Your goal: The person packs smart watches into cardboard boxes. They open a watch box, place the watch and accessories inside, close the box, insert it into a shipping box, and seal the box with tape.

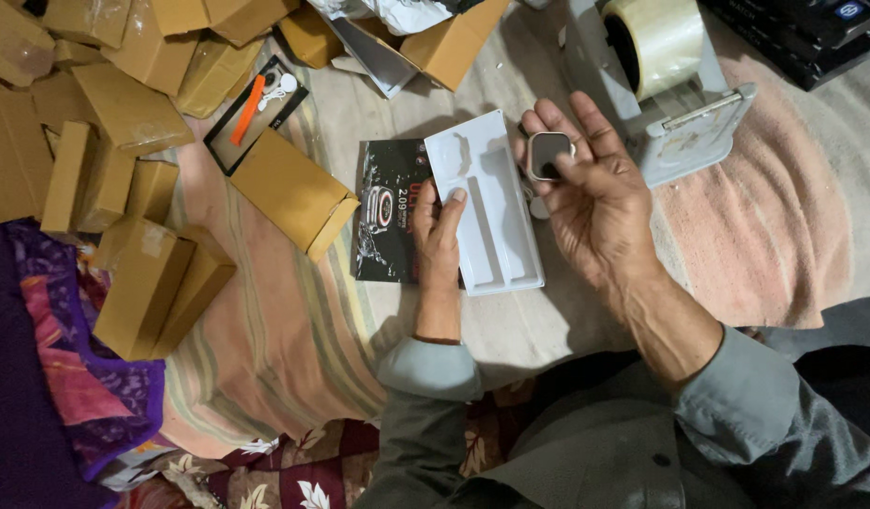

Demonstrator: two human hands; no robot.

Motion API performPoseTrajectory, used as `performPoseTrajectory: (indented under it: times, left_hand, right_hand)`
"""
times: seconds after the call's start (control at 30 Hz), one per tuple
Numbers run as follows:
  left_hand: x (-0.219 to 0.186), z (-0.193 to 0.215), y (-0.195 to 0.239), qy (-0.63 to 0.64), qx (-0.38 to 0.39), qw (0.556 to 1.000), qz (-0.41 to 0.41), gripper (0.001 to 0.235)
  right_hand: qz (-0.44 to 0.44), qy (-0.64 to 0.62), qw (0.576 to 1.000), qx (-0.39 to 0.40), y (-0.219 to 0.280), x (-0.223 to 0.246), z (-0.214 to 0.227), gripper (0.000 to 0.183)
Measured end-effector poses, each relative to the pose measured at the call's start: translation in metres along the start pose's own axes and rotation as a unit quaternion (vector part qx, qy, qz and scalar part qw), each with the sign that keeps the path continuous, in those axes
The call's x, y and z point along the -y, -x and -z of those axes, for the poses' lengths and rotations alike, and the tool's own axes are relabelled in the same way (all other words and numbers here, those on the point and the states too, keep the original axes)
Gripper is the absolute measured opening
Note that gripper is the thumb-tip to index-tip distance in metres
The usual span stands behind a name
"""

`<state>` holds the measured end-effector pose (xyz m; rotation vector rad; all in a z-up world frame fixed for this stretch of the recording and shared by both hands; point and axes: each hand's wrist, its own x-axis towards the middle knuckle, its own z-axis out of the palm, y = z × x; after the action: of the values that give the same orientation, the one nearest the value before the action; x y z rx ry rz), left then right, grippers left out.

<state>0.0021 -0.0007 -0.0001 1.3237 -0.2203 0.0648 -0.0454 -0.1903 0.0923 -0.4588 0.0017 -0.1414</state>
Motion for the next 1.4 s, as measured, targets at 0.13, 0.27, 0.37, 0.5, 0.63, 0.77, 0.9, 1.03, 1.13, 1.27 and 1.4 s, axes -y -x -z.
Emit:
performPoseTrajectory:
  times: [0.13, 0.27, 0.37, 0.5, 0.63, 0.77, 0.9, 1.03, 1.13, 1.27, 1.4]
  left_hand:
    - [0.002, -0.001, 0.003, -0.062, -0.018, 0.998, 0.000, 0.024]
    - [-0.011, -0.026, 0.016, -0.161, -0.072, 0.984, 0.016, 0.022]
    - [-0.024, -0.056, 0.044, -0.159, -0.076, 0.984, -0.003, 0.030]
    - [-0.042, -0.079, 0.065, -0.194, -0.075, 0.977, 0.041, 0.046]
    - [-0.045, -0.085, 0.071, -0.105, -0.060, 0.993, 0.006, 0.048]
    - [-0.029, -0.080, 0.070, -0.029, -0.090, 0.995, 0.038, 0.046]
    - [-0.022, -0.071, 0.079, -0.014, -0.072, 0.997, 0.033, 0.048]
    - [-0.026, -0.073, 0.082, -0.010, -0.069, 0.998, 0.013, 0.047]
    - [-0.029, -0.076, 0.083, 0.016, -0.069, 0.997, 0.043, 0.047]
    - [-0.029, -0.077, 0.080, 0.003, -0.066, 0.997, 0.033, 0.048]
    - [-0.028, -0.069, 0.071, 0.028, -0.064, 0.997, 0.038, 0.044]
  right_hand:
    - [-0.003, -0.132, 0.990, -0.042, 0.003, -0.001, -0.003, 0.050]
    - [0.024, -0.015, 1.000, -0.011, 0.000, 0.003, -0.005, 0.044]
    - [0.053, 0.123, 0.991, 0.002, 0.004, 0.004, -0.001, 0.039]
    - [0.082, 0.340, 0.937, 0.012, 0.010, -0.002, -0.002, 0.042]
    - [0.155, 0.544, 0.817, 0.117, 0.015, -0.015, -0.004, 0.047]
    - [0.208, 0.681, 0.687, 0.144, 0.015, -0.021, -0.003, 0.050]
    - [0.268, 0.715, 0.636, 0.113, 0.018, -0.010, -0.001, 0.029]
    - [0.239, 0.798, 0.536, 0.137, 0.046, 0.011, 0.003, 0.039]
    - [0.236, 0.822, 0.502, 0.130, 0.056, 0.006, 0.006, 0.039]
    - [0.242, 0.823, 0.493, 0.145, 0.057, -0.005, 0.005, 0.042]
    - [0.247, 0.811, 0.510, 0.146, 0.057, -0.004, -0.003, 0.042]
